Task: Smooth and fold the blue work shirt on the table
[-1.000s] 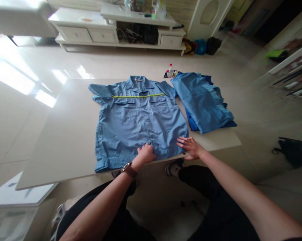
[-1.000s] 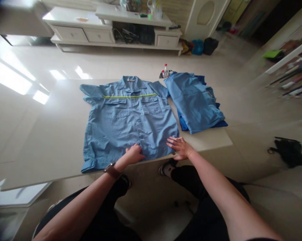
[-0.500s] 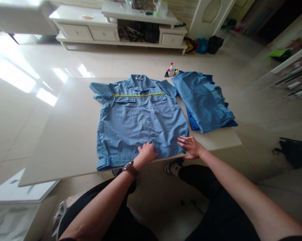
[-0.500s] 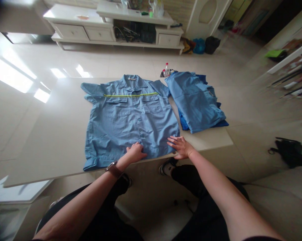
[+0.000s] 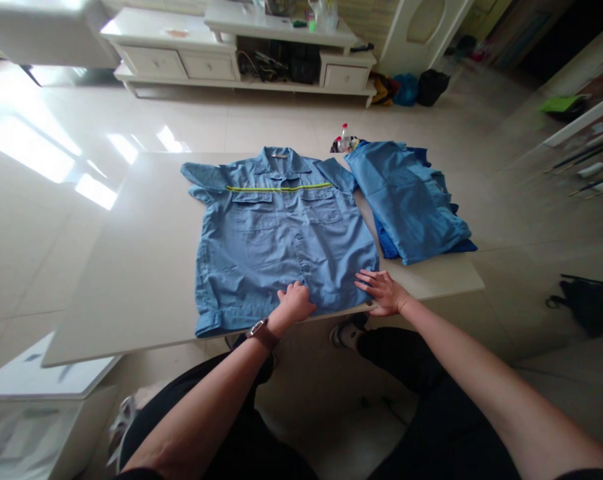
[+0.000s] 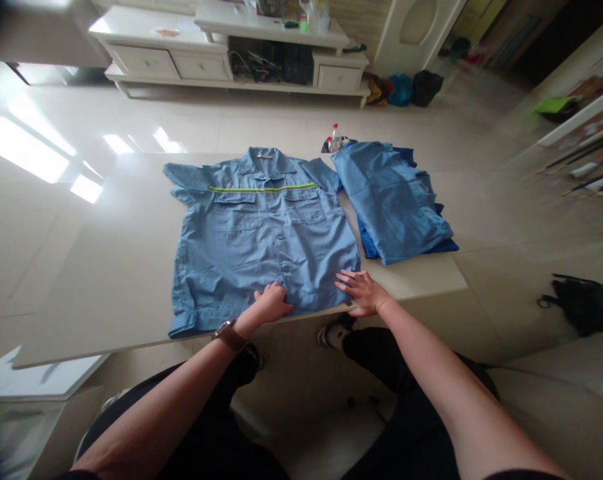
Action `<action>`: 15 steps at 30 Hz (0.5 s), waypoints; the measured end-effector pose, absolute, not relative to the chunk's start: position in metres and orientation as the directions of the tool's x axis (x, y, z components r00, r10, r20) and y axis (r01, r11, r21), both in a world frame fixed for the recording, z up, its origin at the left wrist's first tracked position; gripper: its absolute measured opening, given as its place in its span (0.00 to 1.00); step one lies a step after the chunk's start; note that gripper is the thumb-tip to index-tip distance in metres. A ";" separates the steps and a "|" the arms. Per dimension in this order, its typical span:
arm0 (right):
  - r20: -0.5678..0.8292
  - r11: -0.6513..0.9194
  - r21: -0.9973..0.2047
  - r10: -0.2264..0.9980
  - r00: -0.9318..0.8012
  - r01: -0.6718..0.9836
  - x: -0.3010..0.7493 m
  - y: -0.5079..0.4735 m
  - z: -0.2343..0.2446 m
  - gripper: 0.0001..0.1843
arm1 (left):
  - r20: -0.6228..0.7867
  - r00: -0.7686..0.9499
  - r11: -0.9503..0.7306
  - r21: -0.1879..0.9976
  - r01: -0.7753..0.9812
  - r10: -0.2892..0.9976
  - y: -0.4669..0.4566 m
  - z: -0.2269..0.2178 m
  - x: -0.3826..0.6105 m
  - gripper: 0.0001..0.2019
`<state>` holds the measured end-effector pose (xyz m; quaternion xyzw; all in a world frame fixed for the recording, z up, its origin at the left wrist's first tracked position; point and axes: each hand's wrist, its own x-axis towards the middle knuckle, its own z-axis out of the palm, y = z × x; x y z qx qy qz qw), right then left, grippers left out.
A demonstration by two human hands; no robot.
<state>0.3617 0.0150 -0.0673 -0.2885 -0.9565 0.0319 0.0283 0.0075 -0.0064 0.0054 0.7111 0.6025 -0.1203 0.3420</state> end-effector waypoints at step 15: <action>0.039 0.836 -0.085 0.546 -0.837 0.541 0.361 0.015 -0.065 0.52 | -0.562 0.249 -0.053 0.342 0.938 0.788 -0.006 -0.001 0.007 0.12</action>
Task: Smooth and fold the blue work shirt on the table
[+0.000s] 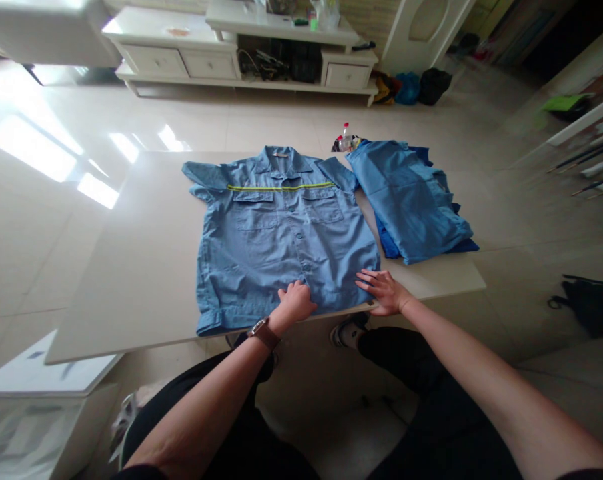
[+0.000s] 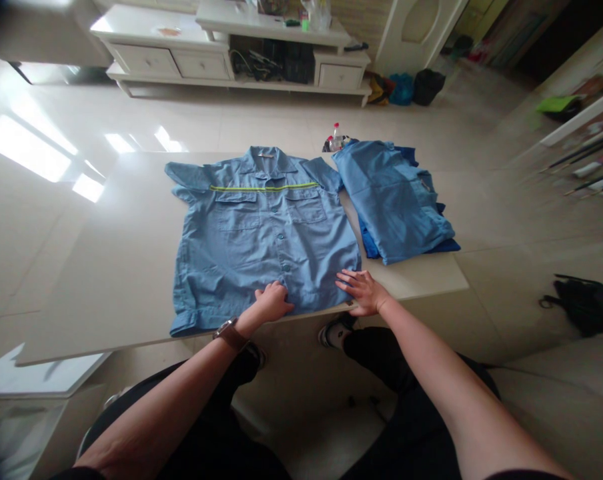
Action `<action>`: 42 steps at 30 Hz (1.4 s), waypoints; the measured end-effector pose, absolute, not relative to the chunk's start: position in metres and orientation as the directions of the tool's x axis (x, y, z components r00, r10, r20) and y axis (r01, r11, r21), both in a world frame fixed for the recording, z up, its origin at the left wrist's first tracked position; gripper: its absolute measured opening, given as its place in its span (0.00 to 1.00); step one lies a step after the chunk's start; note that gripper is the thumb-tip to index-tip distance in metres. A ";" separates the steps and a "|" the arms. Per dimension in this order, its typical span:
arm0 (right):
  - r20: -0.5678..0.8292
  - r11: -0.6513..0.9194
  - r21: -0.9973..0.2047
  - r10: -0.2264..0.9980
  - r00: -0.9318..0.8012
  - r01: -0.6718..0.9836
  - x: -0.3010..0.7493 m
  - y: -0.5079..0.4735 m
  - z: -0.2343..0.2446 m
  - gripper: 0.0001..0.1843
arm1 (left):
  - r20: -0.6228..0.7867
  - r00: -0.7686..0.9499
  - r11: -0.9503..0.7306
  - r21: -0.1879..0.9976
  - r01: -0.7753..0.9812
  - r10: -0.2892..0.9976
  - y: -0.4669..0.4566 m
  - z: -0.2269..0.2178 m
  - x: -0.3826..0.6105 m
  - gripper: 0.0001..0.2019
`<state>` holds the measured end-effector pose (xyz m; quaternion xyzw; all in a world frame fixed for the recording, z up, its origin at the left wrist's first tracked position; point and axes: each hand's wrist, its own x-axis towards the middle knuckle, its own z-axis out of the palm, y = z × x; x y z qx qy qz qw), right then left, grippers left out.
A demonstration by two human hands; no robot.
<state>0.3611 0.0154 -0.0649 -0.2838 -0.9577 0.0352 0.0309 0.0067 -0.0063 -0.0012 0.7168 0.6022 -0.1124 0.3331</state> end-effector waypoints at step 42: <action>0.032 0.831 -0.068 0.554 -0.832 0.552 0.362 0.015 -0.066 0.51 | -0.572 0.242 -0.042 0.341 0.939 0.784 -0.005 -0.001 0.008 0.12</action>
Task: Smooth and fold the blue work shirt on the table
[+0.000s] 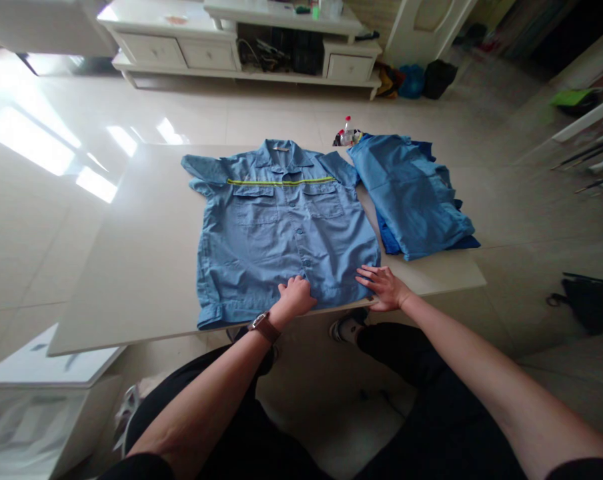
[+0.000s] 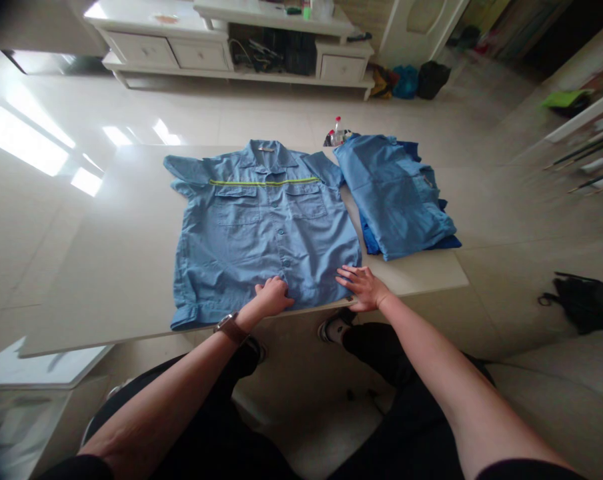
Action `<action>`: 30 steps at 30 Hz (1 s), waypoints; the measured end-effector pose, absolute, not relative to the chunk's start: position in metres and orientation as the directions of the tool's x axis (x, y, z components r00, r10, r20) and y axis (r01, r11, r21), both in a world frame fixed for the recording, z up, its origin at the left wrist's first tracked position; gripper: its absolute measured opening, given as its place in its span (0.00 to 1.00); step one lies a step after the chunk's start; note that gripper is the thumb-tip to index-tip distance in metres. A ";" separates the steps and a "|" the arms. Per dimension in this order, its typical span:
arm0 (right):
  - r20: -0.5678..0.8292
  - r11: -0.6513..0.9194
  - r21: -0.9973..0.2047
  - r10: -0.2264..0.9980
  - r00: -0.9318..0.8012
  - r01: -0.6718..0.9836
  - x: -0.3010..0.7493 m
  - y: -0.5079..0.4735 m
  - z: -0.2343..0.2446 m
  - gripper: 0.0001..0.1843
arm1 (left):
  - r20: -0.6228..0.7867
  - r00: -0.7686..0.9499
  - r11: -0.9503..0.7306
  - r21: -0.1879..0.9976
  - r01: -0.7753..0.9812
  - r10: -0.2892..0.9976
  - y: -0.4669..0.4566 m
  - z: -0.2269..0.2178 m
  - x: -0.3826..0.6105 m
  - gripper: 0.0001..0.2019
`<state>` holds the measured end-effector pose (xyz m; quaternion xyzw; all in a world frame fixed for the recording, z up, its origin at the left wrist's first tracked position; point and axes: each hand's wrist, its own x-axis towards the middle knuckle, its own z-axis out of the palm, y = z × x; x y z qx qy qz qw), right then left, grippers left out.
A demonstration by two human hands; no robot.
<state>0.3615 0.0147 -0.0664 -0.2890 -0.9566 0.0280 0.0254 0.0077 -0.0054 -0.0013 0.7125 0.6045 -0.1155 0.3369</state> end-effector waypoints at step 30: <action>0.043 0.829 -0.060 0.558 -0.828 0.556 0.361 0.014 -0.067 0.49 | -0.544 0.251 -0.071 0.330 0.942 0.800 -0.009 -0.010 0.009 0.13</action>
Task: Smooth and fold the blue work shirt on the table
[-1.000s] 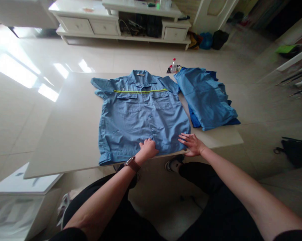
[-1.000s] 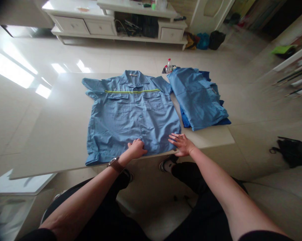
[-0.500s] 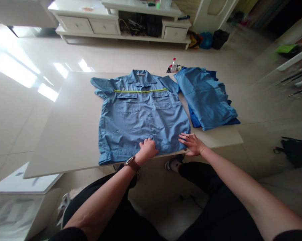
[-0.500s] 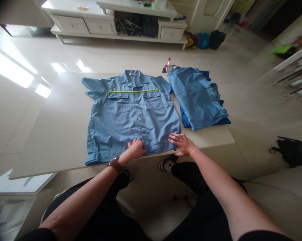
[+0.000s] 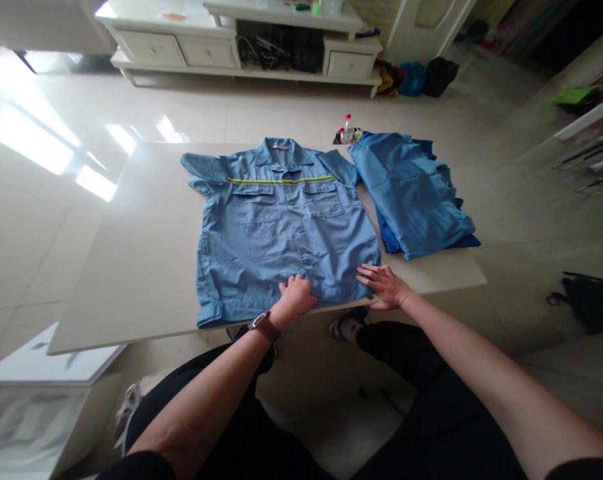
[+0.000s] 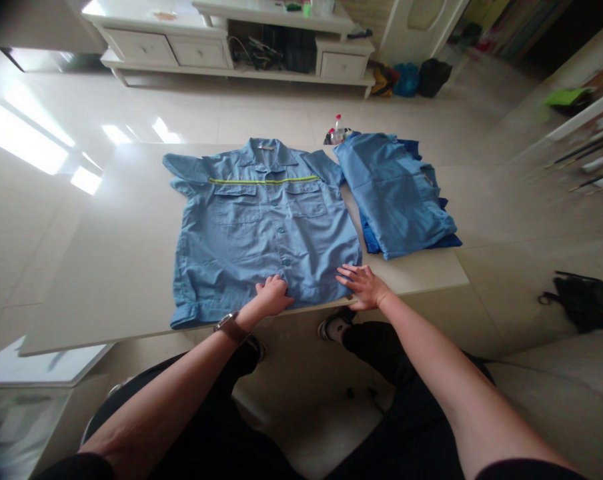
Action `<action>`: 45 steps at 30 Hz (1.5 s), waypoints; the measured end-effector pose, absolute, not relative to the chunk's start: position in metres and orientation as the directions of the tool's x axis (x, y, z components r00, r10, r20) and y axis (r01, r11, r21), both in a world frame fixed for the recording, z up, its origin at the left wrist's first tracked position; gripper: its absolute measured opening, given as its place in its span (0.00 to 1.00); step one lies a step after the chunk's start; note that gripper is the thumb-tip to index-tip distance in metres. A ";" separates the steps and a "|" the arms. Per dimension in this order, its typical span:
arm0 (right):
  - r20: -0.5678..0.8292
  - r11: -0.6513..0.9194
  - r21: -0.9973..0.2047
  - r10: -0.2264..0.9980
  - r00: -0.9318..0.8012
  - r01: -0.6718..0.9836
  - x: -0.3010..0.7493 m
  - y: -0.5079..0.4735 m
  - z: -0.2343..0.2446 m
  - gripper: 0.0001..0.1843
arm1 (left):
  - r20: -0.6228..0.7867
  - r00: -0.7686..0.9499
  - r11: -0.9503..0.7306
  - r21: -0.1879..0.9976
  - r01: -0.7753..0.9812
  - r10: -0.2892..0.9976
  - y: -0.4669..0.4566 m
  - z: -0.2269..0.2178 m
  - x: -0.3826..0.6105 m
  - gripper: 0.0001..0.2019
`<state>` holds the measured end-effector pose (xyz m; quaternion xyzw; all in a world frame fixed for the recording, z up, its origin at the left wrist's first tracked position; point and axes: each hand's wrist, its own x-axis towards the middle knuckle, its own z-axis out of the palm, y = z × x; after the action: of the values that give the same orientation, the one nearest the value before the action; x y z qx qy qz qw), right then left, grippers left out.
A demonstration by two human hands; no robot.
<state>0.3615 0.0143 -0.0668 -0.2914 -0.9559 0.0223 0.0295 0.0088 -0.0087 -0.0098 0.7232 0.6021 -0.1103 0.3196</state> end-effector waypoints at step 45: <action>0.034 0.791 -0.075 0.611 -0.791 0.607 0.356 0.006 -0.063 0.52 | -0.381 0.363 -0.177 0.443 0.879 0.850 -0.010 -0.015 0.004 0.08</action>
<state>0.3557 0.0062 -0.0631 -0.3219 -0.9459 0.0298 0.0284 0.0041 -0.0102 -0.0146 0.7668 0.5637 -0.0237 0.3060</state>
